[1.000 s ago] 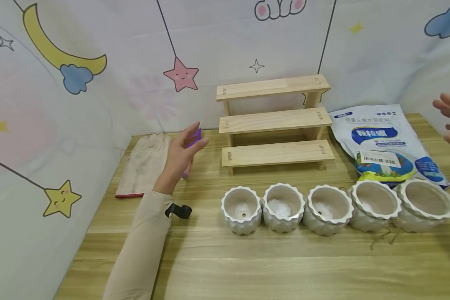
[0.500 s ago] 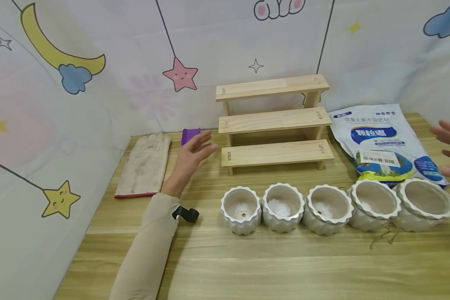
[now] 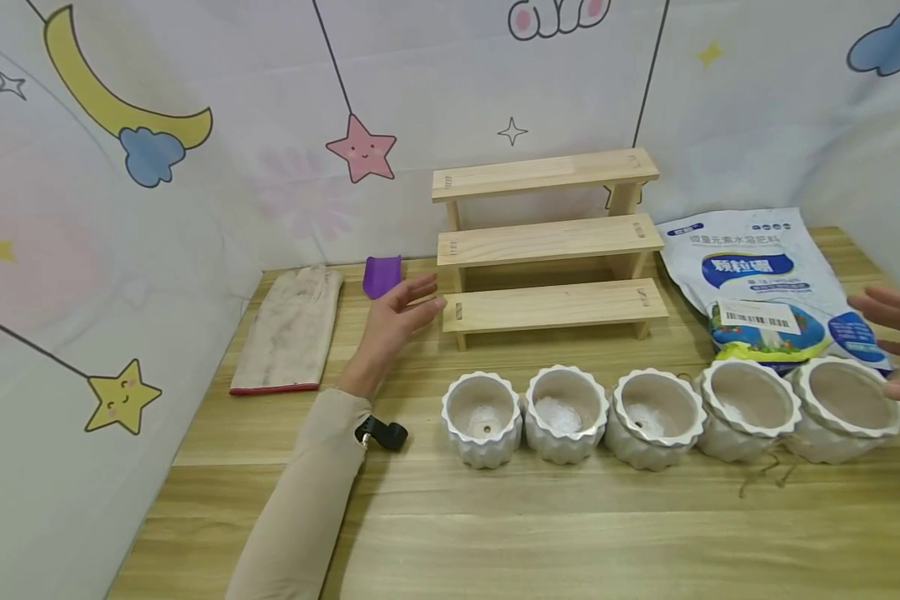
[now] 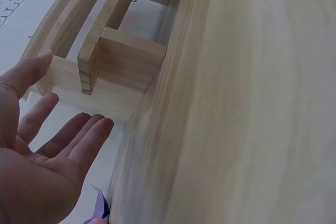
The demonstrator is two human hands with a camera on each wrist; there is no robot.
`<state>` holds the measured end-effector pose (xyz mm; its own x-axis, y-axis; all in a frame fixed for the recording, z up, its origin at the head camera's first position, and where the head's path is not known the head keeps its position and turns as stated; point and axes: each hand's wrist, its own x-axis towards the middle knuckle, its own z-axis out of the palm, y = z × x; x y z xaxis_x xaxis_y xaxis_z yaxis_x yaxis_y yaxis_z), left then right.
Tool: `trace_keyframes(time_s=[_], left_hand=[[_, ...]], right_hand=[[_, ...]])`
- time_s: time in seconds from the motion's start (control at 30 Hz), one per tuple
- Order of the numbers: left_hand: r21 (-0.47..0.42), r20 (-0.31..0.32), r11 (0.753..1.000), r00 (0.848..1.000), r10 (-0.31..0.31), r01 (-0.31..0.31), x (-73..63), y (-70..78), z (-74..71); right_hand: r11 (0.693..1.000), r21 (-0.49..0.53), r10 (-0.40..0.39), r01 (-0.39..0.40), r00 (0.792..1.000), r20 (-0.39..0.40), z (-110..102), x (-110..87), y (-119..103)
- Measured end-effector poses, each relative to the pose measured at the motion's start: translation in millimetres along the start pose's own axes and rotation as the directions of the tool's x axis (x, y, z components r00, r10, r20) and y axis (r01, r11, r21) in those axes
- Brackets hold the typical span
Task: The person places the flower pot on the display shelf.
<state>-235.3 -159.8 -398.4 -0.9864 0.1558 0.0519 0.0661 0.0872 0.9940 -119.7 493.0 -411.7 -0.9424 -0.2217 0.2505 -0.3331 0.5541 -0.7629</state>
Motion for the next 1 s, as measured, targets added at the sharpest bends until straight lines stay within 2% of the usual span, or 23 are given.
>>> trace_keyframes(time_s=[0.07, 0.13, 0.2, 0.27, 0.33, 0.47, 0.57, 0.7, 0.87, 1.0], left_hand=[[0.0, 0.001, 1.0, 1.0, -0.007, 0.007, -0.1, -1.1, 1.8], [0.001, -0.003, 1.0, 1.0, -0.017, 0.017, -0.1, -2.2, 3.5], [0.007, -0.01, 1.0, 1.0, -0.029, 0.03, -0.3, -2.8, 5.3], [0.012, -0.015, 0.999, 0.999, -0.039, 0.039, -0.3, -3.3, 6.5], [0.023, -0.021, 0.999, 0.999, -0.042, 0.043, -0.5, -3.5, 7.4], [0.028, -0.023, 0.999, 0.999, -0.027, 0.027, -0.1, -4.2, 8.3], [0.027, -0.029, 1.0, 0.999, -0.015, 0.016, 0.5, -5.1, 8.7], [0.027, -0.036, 1.0, 0.999, -0.012, 0.013, 0.8, -5.9, 8.6], [0.022, -0.043, 1.0, 0.999, -0.018, 0.019, 0.9, -7.3, 8.3], [0.024, -0.05, 1.0, 0.999, -0.01, 0.011, 1.9, -7.9, 9.4]], right_hand=[[0.997, 0.062, -0.049, 0.047, 0.999, 0.023, -0.9, -0.7, 6.0], [0.972, 0.19, -0.147, 0.138, 0.988, 0.037, -1.4, -0.2, 15.8], [0.918, 0.329, -0.253, 0.221, 0.966, 0.057, 0.4, 0.5, 16.3], [0.865, 0.431, -0.319, 0.257, 0.945, 0.077, 3.1, 0.9, 10.9], [0.847, 0.456, -0.355, 0.275, 0.93, 0.098, 5.4, 0.5, 2.1], [0.927, 0.281, -0.287, 0.247, 0.952, 0.109, 7.4, -6.6, -13.3], [0.968, 0.123, -0.23, 0.216, 0.967, 0.107, 8.2, -11.8, -17.6], [0.982, 0.049, -0.189, 0.185, 0.974, 0.123, 8.0, -14.7, -16.5], [0.99, 0.002, -0.141, 0.142, 0.98, 0.141, 8.0, -16.0, -15.6], [0.99, -0.027, -0.132, 0.137, 0.982, 0.133, 9.8, -19.6, -14.6]])
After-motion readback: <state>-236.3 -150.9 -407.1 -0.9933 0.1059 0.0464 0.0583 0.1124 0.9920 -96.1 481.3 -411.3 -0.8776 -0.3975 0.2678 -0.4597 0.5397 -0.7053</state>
